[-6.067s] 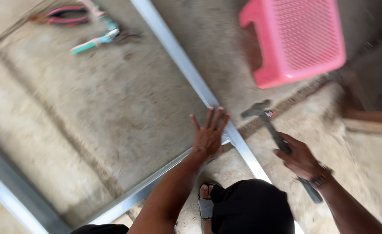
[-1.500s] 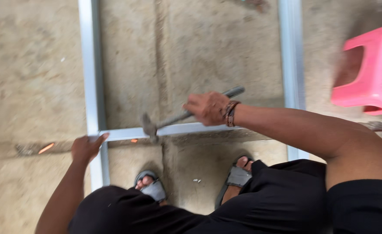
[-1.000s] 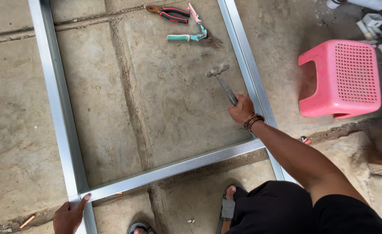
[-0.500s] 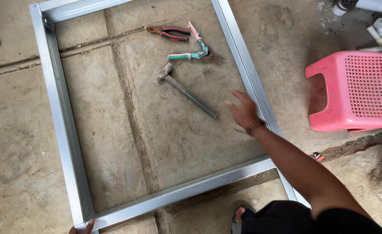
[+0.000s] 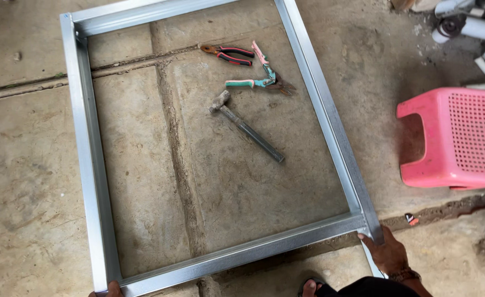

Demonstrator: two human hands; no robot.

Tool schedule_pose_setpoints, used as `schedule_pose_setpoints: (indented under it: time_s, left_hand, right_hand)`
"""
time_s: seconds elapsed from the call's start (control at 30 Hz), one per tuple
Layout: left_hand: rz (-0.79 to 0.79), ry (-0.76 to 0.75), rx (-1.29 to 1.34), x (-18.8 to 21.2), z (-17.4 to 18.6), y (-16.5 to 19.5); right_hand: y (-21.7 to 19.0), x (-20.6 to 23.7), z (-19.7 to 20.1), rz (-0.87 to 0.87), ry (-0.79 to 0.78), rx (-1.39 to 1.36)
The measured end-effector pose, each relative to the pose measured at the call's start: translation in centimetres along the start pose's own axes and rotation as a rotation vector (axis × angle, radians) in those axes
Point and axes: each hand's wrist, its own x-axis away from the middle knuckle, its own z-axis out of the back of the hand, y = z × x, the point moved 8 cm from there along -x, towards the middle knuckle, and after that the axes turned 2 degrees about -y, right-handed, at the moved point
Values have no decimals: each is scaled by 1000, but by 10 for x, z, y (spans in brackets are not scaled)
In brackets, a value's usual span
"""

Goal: The person assembles a rectangular metal frame on the floor by aligning metal bars and securing them with a hammer and power drill. They use a hammer to tap joints into place and a drill to fasten screws at the corners.

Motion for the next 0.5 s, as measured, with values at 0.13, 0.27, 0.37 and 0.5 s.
schedule_pose_setpoints:
  time_s: [0.13, 0.27, 0.37, 0.5]
  left_hand:
    - [22, 9, -13, 5, 10, 9]
    - [39, 6, -55, 23, 29, 39]
    - [57, 3, -96, 30, 33, 49]
    - [59, -2, -209, 31, 35, 38]
  right_hand:
    - [-22, -1, 15, 277, 65, -33]
    - [-75, 20, 34, 973, 409, 387]
    - [-41, -38, 21, 149, -40, 49]
    - [-81, -64, 35, 237, -32, -8]
